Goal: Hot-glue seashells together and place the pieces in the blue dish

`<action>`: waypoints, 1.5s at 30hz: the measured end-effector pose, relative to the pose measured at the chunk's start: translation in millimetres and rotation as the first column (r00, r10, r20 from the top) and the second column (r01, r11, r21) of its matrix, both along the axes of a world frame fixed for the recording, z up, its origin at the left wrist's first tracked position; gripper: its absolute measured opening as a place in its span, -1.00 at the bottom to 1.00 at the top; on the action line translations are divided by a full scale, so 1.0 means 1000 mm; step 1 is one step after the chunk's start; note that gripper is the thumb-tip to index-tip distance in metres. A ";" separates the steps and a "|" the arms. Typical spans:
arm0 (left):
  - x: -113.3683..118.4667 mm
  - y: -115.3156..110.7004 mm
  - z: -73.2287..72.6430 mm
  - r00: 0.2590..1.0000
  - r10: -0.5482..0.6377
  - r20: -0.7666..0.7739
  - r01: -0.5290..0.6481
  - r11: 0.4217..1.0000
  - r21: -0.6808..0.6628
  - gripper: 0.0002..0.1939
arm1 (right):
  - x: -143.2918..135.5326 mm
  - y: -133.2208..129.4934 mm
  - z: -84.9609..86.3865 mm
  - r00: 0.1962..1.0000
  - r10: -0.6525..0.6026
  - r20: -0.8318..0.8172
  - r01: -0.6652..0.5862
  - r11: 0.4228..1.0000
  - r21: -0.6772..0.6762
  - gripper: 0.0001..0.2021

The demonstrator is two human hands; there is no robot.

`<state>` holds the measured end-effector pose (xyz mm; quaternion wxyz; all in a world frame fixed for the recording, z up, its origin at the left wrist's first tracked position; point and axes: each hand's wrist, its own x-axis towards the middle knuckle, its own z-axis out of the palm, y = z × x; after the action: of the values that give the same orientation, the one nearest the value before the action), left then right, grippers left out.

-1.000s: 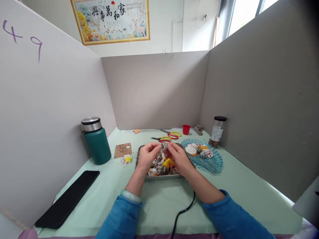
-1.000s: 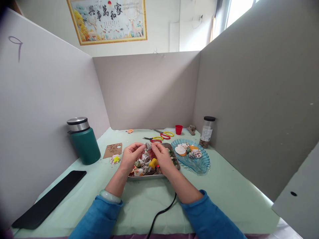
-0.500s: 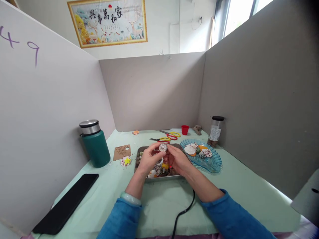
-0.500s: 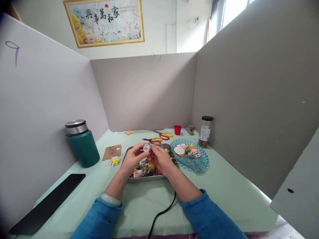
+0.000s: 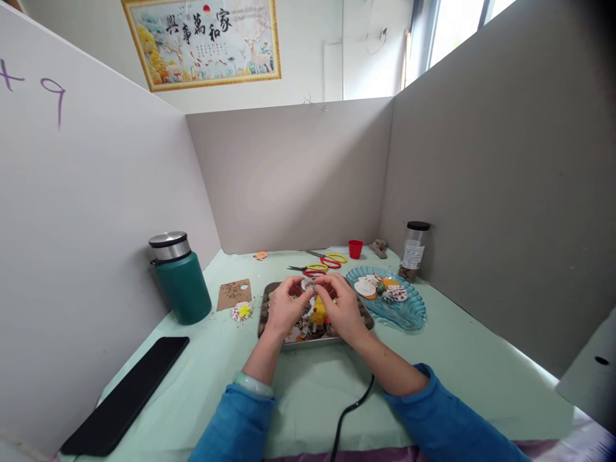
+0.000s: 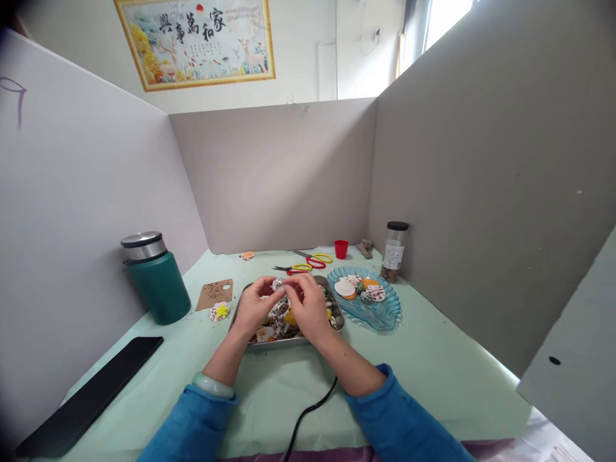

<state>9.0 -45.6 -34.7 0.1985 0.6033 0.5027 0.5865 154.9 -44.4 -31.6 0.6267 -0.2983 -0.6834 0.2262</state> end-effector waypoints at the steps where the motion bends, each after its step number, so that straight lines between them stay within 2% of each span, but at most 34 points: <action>1: 0.000 -0.001 0.000 0.999 0.014 -0.050 -0.014 1.000 -0.001 -0.71 | 0.000 0.000 0.000 0.999 -0.026 0.024 0.025 0.999 0.025 -0.91; 6: 0.003 -0.007 0.006 0.965 0.077 -0.251 -0.054 0.994 0.096 -0.77 | -0.001 0.005 -0.003 0.991 -0.111 0.081 0.105 0.992 0.075 -0.91; 10: 0.006 -0.010 0.009 0.946 0.079 -0.316 -0.029 0.987 0.160 -0.79 | 0.000 0.005 -0.003 0.988 -0.127 0.090 0.120 0.989 0.082 -0.91; 22: 0.006 -0.012 0.011 0.944 0.036 -0.328 0.033 0.979 0.203 -0.78 | -0.001 0.005 -0.003 0.980 -0.158 0.120 0.147 0.985 0.092 -0.92; 32: 0.006 -0.011 0.010 0.952 -0.002 -0.307 0.058 0.983 0.174 -0.77 | -0.001 0.005 -0.004 0.974 -0.187 0.126 0.173 0.978 0.114 -0.90; 45: 0.005 -0.010 0.008 0.959 -0.027 -0.282 0.076 0.984 0.163 -0.73 | 0.000 0.010 -0.007 0.990 -0.143 -0.015 0.144 0.989 0.027 -0.92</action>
<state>13.8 -55.8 -27.2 0.0882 0.7075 0.4571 0.5317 154.7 -34.4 -38.3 0.6498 -0.3364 -0.6593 0.1728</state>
